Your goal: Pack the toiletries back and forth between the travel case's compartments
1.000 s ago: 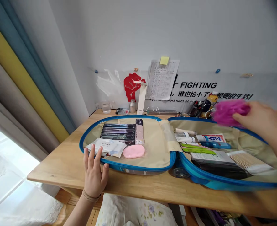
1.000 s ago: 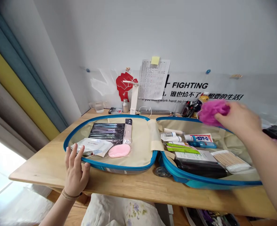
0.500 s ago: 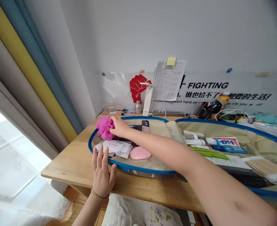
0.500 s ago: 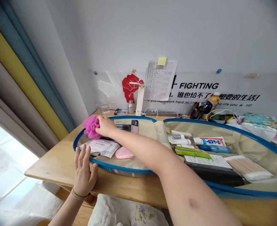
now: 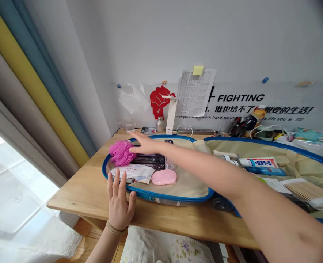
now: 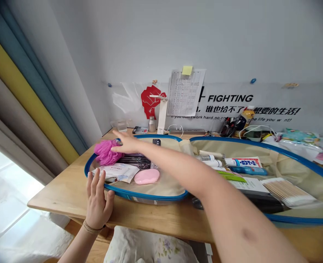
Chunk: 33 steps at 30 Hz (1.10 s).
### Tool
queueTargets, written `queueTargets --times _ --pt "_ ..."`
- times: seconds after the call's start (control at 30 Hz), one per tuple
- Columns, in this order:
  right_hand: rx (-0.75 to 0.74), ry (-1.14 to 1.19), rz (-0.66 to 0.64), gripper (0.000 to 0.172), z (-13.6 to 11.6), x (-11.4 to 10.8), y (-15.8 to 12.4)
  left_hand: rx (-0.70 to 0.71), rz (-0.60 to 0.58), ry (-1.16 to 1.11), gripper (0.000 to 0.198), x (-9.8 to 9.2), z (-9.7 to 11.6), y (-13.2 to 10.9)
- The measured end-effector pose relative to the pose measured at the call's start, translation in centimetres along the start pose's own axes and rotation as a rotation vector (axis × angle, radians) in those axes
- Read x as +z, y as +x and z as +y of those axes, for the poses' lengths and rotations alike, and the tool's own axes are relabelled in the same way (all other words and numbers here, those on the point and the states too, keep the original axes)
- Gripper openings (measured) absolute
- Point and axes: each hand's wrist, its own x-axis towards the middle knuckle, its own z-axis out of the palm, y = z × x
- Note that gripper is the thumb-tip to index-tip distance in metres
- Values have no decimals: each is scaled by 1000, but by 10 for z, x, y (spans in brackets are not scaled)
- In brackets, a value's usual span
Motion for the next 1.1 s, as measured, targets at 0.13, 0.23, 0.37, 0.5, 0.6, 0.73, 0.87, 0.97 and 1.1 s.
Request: queueTargets --times 0.13,0.23,0.37,0.5,0.6,0.73,0.87,0.97,1.1 --pt "121 181 145 46 69 -58 -39 -4 -5 -1 68 -1 -1 0" --pt "374 334 343 31 131 -96 -96 -7 -13 -5 68 -2 -2 0" --pt "689 253 326 36 188 -122 -184 3 -10 -9 68 -3 -1 0" --pt "794 22 -27 36 205 -121 -246 23 5 4 67 -3 0 2" --pt "814 -47 -173 31 206 -111 -266 31 6 10 66 -4 0 2" --pt "799 -129 -281 44 209 -97 -269 24 1 8 66 -4 -1 2" --pt "791 -180 -357 50 216 -91 -268 27 2 8 66 -4 0 1" --pt "781 -202 -366 56 220 -90 -268 29 2 5 66 -4 0 2" --pt "759 -211 -345 56 224 -88 -268 29 2 6 66 -5 1 3"
